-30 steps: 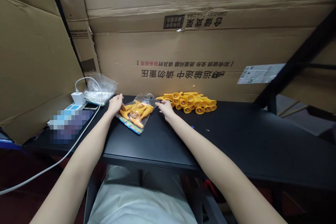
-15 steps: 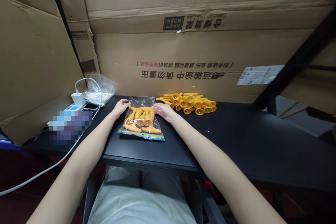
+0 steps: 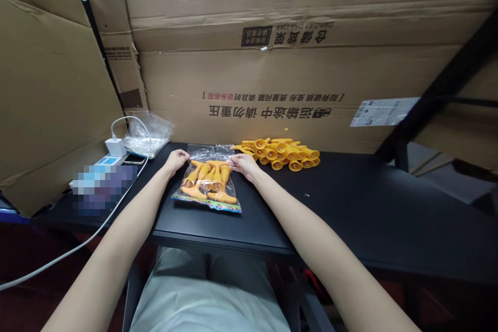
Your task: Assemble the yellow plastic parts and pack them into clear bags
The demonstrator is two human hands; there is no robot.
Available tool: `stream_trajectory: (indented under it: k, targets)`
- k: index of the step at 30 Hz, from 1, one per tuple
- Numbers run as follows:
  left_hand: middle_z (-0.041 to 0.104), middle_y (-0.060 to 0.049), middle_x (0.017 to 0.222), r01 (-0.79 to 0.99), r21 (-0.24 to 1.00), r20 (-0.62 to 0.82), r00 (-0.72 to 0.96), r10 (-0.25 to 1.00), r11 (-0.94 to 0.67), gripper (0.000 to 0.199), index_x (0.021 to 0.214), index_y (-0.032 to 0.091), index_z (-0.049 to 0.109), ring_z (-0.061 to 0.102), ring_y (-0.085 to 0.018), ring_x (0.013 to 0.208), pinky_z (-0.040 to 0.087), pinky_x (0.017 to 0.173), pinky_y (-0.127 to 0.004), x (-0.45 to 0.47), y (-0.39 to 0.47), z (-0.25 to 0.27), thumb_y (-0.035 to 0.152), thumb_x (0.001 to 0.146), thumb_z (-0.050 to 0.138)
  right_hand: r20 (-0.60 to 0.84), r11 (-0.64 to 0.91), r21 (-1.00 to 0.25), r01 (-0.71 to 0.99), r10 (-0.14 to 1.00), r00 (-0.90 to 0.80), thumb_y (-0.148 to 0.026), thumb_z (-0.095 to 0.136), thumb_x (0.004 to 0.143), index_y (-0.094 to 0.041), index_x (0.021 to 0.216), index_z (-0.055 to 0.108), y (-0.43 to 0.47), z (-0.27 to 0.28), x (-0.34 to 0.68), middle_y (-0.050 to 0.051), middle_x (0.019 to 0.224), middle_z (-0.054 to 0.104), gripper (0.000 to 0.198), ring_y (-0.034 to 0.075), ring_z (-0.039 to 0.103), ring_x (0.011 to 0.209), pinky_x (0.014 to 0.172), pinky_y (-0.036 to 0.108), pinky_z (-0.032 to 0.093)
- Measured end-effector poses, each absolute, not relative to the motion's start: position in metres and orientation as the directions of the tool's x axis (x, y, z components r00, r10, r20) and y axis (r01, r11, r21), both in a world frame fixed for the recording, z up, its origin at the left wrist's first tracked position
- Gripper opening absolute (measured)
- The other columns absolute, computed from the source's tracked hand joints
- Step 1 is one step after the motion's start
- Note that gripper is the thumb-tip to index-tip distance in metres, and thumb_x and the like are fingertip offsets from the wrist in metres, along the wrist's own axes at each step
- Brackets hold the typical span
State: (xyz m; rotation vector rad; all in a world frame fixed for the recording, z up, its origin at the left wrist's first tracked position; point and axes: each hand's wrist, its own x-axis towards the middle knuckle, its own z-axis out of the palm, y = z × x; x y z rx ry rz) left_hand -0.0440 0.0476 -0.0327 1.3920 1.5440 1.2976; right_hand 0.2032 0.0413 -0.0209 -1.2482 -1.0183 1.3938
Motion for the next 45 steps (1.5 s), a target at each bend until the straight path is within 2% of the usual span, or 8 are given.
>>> stream_trajectory:
  k: [10, 17, 23, 27, 33, 38, 42, 45]
  targets:
    - [0.065, -0.001, 0.056, 0.209, 0.977, 0.042, -0.05, 0.998, -0.031, 0.016, 0.069, 0.017, 0.068, 0.064, -0.018, 0.066, 0.047, 0.083, -0.035, -0.053, 0.045, -0.027, 0.019, 0.054, 0.073, -0.095, -0.099, -0.993, -0.063, 0.993, -0.072, -0.004, 0.066, 0.075, -0.014, 0.063, 0.059, 0.042, -0.023, 0.207, -0.001, 0.053, 0.057, 0.017, 0.007, 0.055, 0.05, 0.049, 0.019, 0.052]
    - [0.068, -0.001, 0.061, 0.087, 0.994, 0.062, 0.061, 0.996, -0.067, 0.021, 0.066, 0.016, 0.068, 0.064, -0.016, 0.067, 0.047, 0.086, -0.035, -0.059, 0.044, -0.028, 0.021, 0.046, 0.075, -0.028, -0.075, -0.981, -0.18, 0.968, -0.25, -0.001, 0.064, 0.071, -0.012, 0.081, 0.068, 0.047, -0.028, 0.219, 0.002, 0.06, 0.064, 0.015, 0.009, 0.059, 0.053, 0.056, 0.021, 0.053]
    - [0.068, 0.0, 0.061, 0.123, 0.984, 0.123, 0.039, 0.992, -0.127, 0.012, 0.061, 0.016, 0.066, 0.062, -0.014, 0.065, 0.048, 0.081, -0.032, -0.057, 0.046, -0.031, 0.018, 0.049, 0.068, -0.02, -0.056, -0.989, -0.135, 0.966, -0.258, 0.001, 0.059, 0.066, -0.014, 0.06, 0.063, 0.052, -0.032, 0.222, 0.001, 0.056, 0.062, 0.017, 0.009, 0.059, 0.053, 0.059, 0.022, 0.053]
    - [0.064, 0.002, 0.057, 0.239, 0.955, 0.176, 0.025, 0.984, -0.176, 0.005, 0.058, 0.016, 0.062, 0.059, -0.012, 0.06, 0.047, 0.074, -0.028, -0.053, 0.048, -0.032, 0.013, 0.054, 0.06, 0.036, 0.037, -0.999, -0.005, 0.965, -0.259, 0.0, 0.055, 0.065, -0.016, 0.056, 0.058, 0.057, -0.036, 0.22, 0.0, 0.054, 0.058, 0.018, 0.009, 0.057, 0.051, 0.055, 0.023, 0.051]
    - [0.058, 0.004, 0.057, 0.528, 0.783, 0.321, 0.106, 0.941, -0.327, 0.015, 0.058, 0.016, 0.056, 0.052, -0.011, 0.058, 0.041, 0.062, -0.023, -0.051, 0.048, -0.033, 0.006, 0.057, 0.045, 0.138, 0.217, -0.935, 0.281, 0.952, -0.274, -0.003, 0.045, 0.066, -0.017, 0.057, 0.053, 0.058, -0.036, 0.218, -0.001, 0.054, 0.054, 0.018, 0.008, 0.051, 0.05, 0.049, 0.019, 0.04]
    - [0.053, 0.002, 0.06, 0.746, 0.52, 0.423, 0.198, 0.884, -0.416, 0.02, 0.055, 0.018, 0.053, 0.05, -0.012, 0.061, 0.039, 0.062, -0.024, -0.051, 0.047, -0.033, 0.002, 0.058, 0.041, 0.136, 0.224, -0.929, 0.295, 0.947, -0.29, -0.01, 0.043, 0.071, -0.016, 0.053, 0.056, 0.053, -0.029, 0.217, 0.0, 0.051, 0.053, 0.022, 0.009, 0.047, 0.049, 0.048, 0.02, 0.035]
    - [0.051, -0.001, 0.066, 0.803, 0.386, 0.461, 0.259, 0.849, -0.455, 0.021, 0.052, 0.018, 0.052, 0.05, -0.014, 0.064, 0.04, 0.063, -0.025, -0.049, 0.046, -0.033, 0.002, 0.062, 0.042, 0.114, 0.229, -0.91, 0.346, 0.94, -0.321, -0.033, 0.049, 0.08, -0.015, 0.054, 0.061, 0.047, -0.022, 0.219, 0.001, 0.046, 0.052, 0.034, 0.009, 0.042, 0.044, 0.046, 0.023, 0.032]
    - [0.051, -0.002, 0.069, 0.813, 0.335, 0.484, 0.286, 0.827, -0.477, 0.023, 0.052, 0.018, 0.051, 0.051, -0.014, 0.067, 0.041, 0.063, -0.026, -0.046, 0.044, -0.033, 0.001, 0.063, 0.042, 0.107, 0.26, -0.854, 0.451, 0.936, -0.336, -0.047, 0.052, 0.08, -0.015, 0.053, 0.062, 0.044, -0.018, 0.223, 0.002, 0.049, 0.055, 0.043, 0.009, 0.043, 0.046, 0.049, 0.024, 0.033]
